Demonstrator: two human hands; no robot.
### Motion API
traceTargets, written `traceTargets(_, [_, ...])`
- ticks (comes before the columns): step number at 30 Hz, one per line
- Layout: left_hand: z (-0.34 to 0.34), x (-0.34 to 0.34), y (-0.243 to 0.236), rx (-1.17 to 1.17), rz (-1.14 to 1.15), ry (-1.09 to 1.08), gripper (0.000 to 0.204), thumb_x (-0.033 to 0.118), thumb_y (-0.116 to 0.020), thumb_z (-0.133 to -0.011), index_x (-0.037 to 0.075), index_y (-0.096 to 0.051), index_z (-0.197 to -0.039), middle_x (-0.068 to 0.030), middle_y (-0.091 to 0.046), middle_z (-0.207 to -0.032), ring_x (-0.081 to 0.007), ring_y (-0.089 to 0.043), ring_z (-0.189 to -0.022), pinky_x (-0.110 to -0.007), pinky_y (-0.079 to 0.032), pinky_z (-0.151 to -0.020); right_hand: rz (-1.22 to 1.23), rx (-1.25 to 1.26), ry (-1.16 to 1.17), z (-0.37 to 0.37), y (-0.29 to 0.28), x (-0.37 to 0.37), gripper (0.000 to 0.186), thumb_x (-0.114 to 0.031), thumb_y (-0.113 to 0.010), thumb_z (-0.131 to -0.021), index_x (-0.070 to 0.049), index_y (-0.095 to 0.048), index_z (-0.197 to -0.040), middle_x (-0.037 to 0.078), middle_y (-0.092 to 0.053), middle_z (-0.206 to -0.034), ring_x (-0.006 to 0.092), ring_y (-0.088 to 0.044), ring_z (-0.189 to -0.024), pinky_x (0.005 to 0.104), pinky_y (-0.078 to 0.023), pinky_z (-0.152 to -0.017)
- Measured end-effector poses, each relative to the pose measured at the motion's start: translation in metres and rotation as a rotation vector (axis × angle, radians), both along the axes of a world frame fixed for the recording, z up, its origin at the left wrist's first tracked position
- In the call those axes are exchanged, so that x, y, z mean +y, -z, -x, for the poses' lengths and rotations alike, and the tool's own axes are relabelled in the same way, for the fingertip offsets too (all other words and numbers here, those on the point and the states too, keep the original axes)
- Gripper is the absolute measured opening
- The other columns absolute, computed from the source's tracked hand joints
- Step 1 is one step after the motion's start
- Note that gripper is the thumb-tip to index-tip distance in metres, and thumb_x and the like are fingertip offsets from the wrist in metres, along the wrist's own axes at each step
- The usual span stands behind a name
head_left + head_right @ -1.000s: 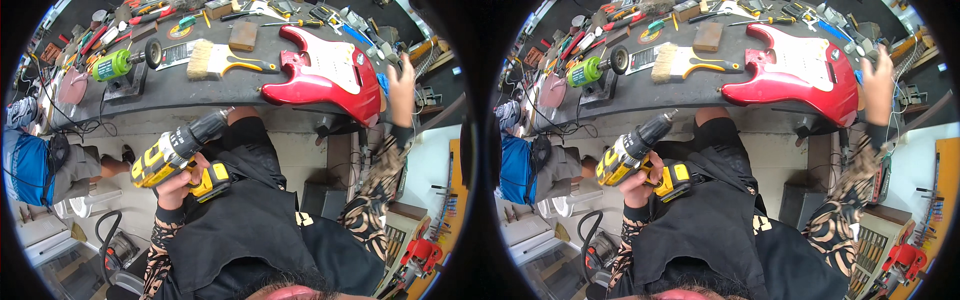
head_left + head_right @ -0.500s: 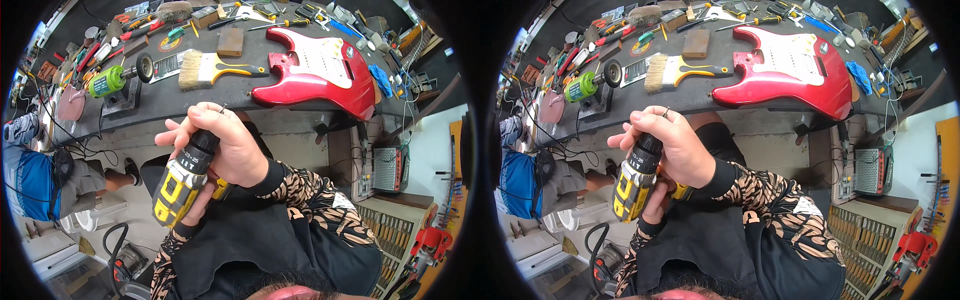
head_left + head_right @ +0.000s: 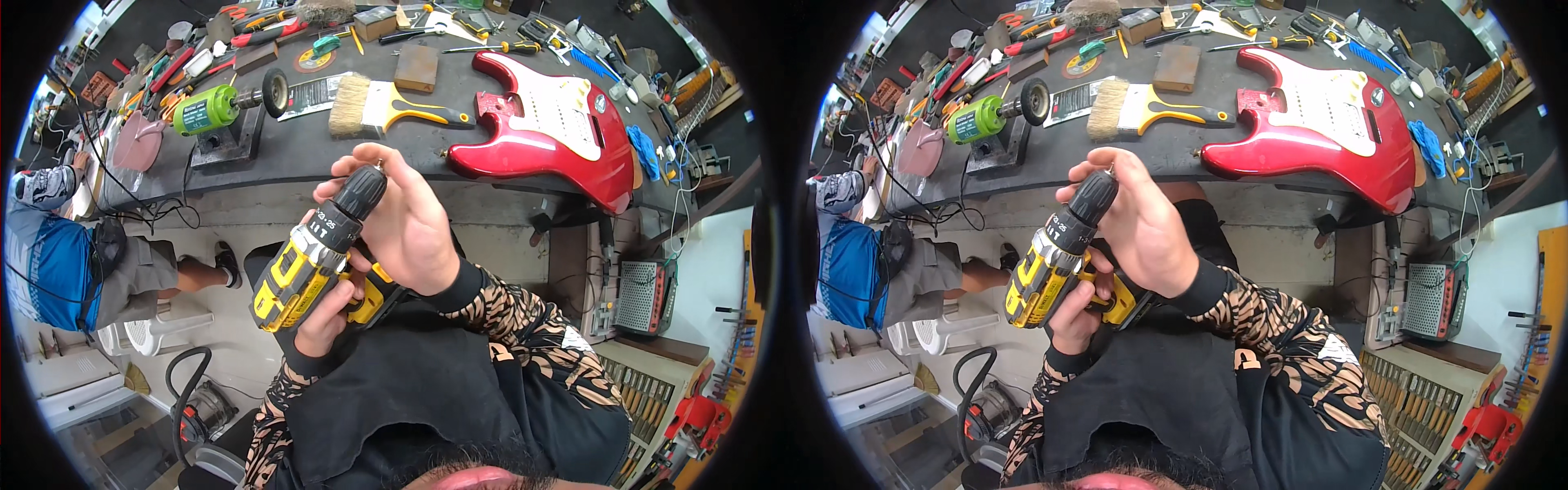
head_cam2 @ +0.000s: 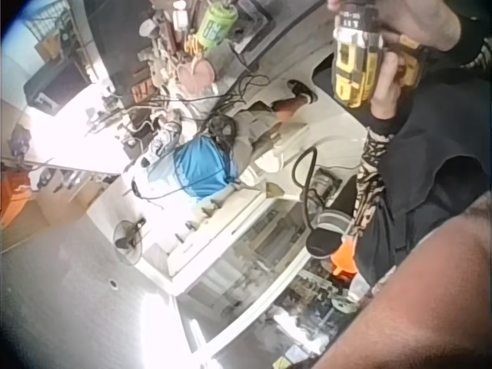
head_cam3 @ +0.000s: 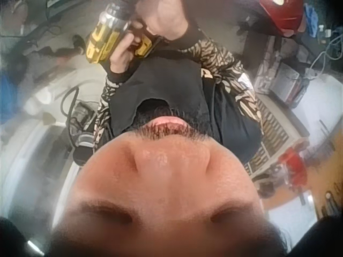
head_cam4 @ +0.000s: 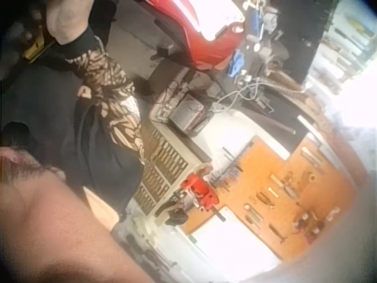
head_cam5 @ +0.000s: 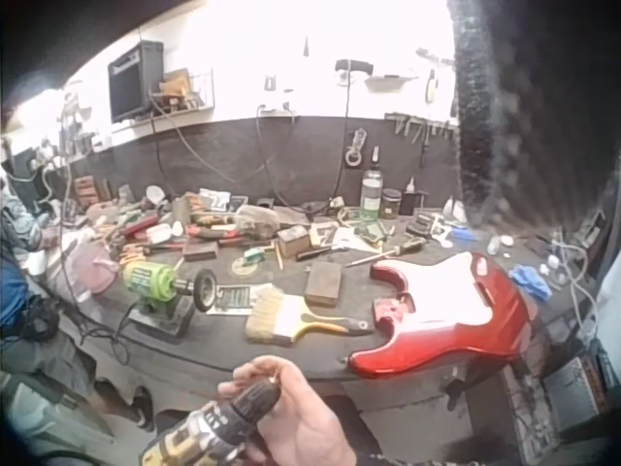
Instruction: The person secures a white pickguard onto a red electric guitar body using a screwdriver. They then use a power drill to create a hole in a small wooden block. Finally, the person wipes the guitar's pickguard with a blue cloth.
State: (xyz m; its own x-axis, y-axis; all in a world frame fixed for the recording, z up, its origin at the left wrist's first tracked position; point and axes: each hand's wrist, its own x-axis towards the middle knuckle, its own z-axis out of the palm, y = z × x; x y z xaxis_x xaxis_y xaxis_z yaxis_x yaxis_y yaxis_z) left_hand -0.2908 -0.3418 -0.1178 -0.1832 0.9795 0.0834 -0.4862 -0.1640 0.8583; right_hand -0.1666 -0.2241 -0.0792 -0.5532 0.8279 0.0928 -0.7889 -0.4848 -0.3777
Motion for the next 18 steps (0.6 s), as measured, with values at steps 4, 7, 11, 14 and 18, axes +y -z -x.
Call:
traceTargets(4, [0.016, -0.004, 0.000, 0.050, 0.056, 0.036, 0.070, 0.009, -0.070, -0.093, 0.002, -0.041, -0.156, -0.0166, -0.069, -0.116, -0.0140, -0.063, -0.082, -0.027, -0.052, -0.078, -0.007, -0.196, 0.058, -0.009, -0.001, -0.008, 0.043, -0.036, -0.043, -0.116, -0.006, -0.054, -0.144, 0.017, -0.064, -0.141, 0.0325, -0.063, -0.133, 0.0484, -0.051, -0.110])
traceTargets(7, [0.026, -0.008, -0.004, 0.099, 0.148, 0.066, 0.090, 0.002, -0.072, -0.094, 0.008, -0.024, -0.170, -0.0144, -0.069, -0.120, -0.0147, -0.067, -0.094, -0.026, -0.054, -0.084, 0.109, -0.225, 0.035, -0.012, 0.003, -0.008, 0.039, -0.034, -0.043, -0.117, -0.005, -0.056, -0.138, 0.019, -0.066, -0.140, 0.0338, -0.063, -0.134, 0.0485, -0.051, -0.110])
traceTargets(11, [0.038, -0.016, -0.020, 0.277, 0.301, 0.093, 0.078, -0.007, -0.074, -0.094, 0.004, -0.039, -0.164, -0.0121, -0.066, -0.137, -0.0226, -0.073, -0.115, -0.031, -0.056, -0.097, 0.234, -0.214, -0.029, -0.013, 0.032, -0.003, 0.031, -0.025, -0.043, -0.117, -0.001, -0.055, -0.133, 0.022, -0.067, -0.136, 0.0341, -0.065, -0.131, 0.0483, -0.051, -0.113])
traceTargets(14, [0.046, -0.022, -0.030, 0.515, 0.383, 0.079, 0.071, -0.004, -0.080, -0.090, 0.001, -0.051, -0.154, -0.0111, -0.061, -0.150, -0.0207, -0.066, -0.128, -0.035, -0.051, -0.110, 0.244, -0.227, -0.106, -0.012, 0.066, -0.008, 0.030, -0.025, -0.046, -0.116, -0.001, -0.058, -0.129, 0.021, -0.067, -0.136, 0.0347, -0.064, -0.134, 0.0480, -0.052, -0.113])
traceTargets(18, [0.056, -0.026, -0.049, 0.653, 0.514, 0.170, 0.069, -0.004, -0.082, -0.086, 0.001, -0.056, -0.150, -0.0093, -0.061, -0.152, -0.0193, -0.062, -0.133, -0.035, -0.048, -0.114, 0.383, -0.248, -0.298, -0.013, 0.110, -0.013, 0.027, -0.020, -0.050, -0.114, 0.001, -0.061, -0.126, 0.022, -0.067, -0.136, 0.0324, -0.066, -0.128, 0.0466, -0.052, -0.115])
